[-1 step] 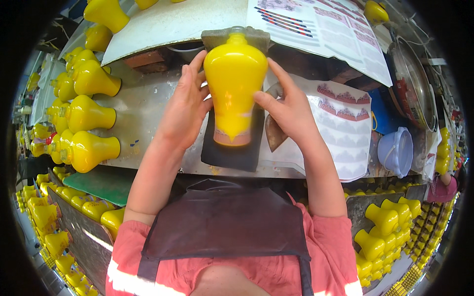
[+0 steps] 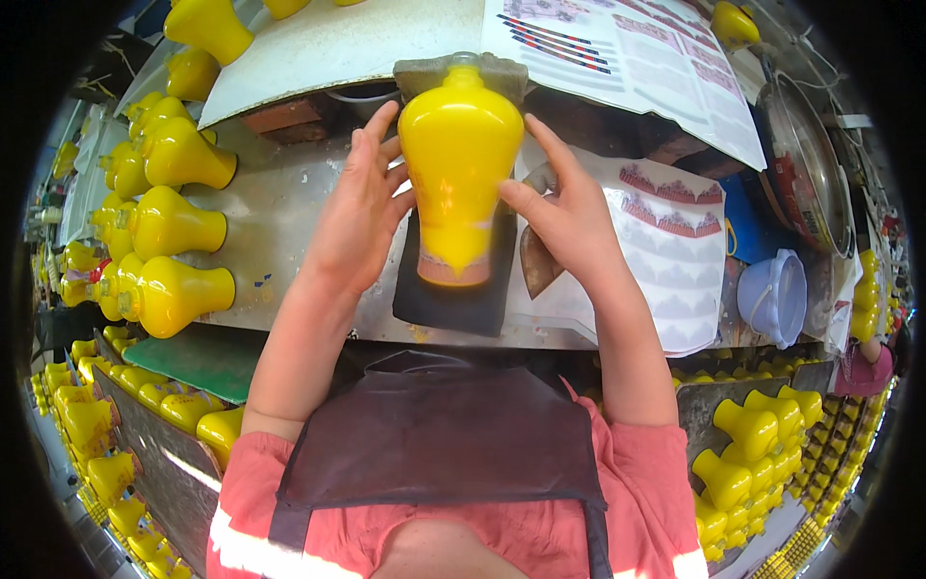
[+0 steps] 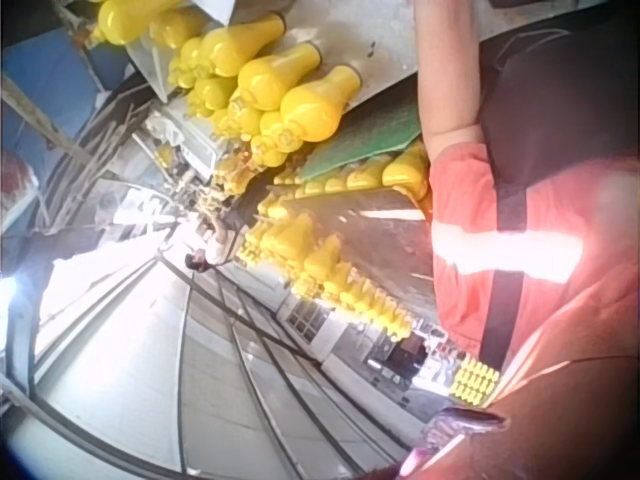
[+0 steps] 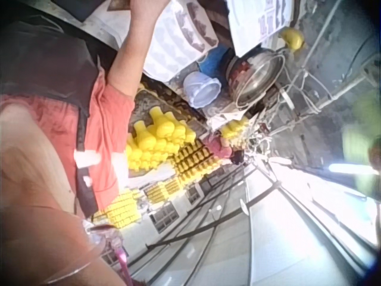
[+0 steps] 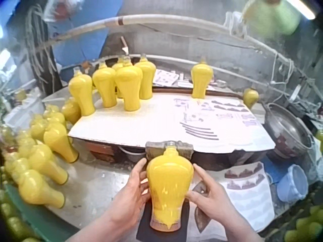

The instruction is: The person applies small decorative stickers to the surface of yellow ceramic vases. They pick up each vase, place stickers on the body, smooth them down, and set the vase aside. The process is repeated for several vases in a row.

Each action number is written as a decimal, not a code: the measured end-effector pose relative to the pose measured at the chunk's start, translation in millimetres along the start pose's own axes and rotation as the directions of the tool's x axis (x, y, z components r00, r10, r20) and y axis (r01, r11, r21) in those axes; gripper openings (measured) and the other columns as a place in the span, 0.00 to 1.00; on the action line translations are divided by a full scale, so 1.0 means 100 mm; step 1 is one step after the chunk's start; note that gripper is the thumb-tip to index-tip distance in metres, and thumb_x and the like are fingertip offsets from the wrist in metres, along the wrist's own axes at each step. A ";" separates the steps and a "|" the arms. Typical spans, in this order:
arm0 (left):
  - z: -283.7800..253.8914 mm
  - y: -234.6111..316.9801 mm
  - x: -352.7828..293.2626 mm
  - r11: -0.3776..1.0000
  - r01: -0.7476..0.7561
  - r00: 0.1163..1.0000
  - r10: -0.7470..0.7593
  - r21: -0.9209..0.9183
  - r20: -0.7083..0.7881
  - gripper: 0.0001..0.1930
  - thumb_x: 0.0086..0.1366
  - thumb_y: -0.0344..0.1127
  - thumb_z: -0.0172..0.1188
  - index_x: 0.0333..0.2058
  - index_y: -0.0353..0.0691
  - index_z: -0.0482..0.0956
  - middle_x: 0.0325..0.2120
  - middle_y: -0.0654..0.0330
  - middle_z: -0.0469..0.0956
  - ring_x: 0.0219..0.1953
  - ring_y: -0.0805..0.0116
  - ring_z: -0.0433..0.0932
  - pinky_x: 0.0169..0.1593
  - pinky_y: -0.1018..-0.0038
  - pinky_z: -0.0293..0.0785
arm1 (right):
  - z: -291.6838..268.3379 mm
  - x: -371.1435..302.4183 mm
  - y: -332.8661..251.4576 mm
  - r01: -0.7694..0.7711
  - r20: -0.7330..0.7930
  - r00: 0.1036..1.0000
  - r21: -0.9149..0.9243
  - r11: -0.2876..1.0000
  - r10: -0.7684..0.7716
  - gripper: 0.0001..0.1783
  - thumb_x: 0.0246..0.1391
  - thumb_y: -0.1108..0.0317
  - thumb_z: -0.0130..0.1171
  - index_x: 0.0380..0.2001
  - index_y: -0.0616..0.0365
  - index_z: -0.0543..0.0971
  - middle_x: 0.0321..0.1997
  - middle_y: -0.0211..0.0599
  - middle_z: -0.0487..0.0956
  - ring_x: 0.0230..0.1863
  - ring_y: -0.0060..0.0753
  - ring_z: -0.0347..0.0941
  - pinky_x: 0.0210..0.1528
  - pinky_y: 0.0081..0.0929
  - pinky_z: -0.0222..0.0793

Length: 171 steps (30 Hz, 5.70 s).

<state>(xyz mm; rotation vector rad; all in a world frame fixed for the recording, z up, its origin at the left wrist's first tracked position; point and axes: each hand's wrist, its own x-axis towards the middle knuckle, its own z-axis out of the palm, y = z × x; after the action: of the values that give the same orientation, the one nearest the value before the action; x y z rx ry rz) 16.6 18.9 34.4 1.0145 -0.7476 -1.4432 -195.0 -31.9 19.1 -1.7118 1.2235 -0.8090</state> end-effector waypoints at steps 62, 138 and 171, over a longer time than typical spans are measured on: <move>-0.17 -0.40 -0.03 0.899 -0.178 0.984 0.157 0.400 0.085 0.42 0.80 0.55 0.43 0.77 0.38 0.31 0.75 0.46 0.50 0.76 0.55 0.52 0.75 0.64 0.50 | 0.08 -0.24 -0.21 0.001 0.023 1.000 -0.109 0.994 0.001 0.45 0.62 0.61 0.63 0.78 0.52 0.56 0.25 0.27 0.69 0.23 0.15 0.62 0.28 0.19 0.62; -0.27 -0.61 -0.02 0.757 -0.283 0.951 0.299 0.588 0.073 0.44 0.75 0.55 0.46 0.76 0.30 0.39 0.64 0.39 0.71 0.64 0.47 0.74 0.65 0.65 0.69 | 0.18 -0.12 0.06 -0.016 0.204 0.979 -0.007 1.000 0.017 0.47 0.58 0.50 0.63 0.74 0.60 0.58 0.59 0.63 0.79 0.61 0.61 0.77 0.63 0.41 0.71; 0.07 -0.20 0.60 0.873 -0.263 0.919 0.357 0.411 -0.170 0.12 0.69 0.38 0.61 0.43 0.35 0.80 0.43 0.54 0.75 0.48 0.58 0.76 0.57 0.66 0.71 | -0.02 0.07 -0.30 0.460 0.013 0.864 -0.425 0.779 -0.503 0.30 0.56 0.67 0.70 0.63 0.47 0.79 0.26 0.34 0.74 0.21 0.27 0.70 0.24 0.26 0.66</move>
<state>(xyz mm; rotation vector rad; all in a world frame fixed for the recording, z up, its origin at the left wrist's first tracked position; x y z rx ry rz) 3.9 -38.5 9.7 1.2724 -0.9857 -0.8887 -183.1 -34.5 47.6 -2.4285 1.0821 -0.9930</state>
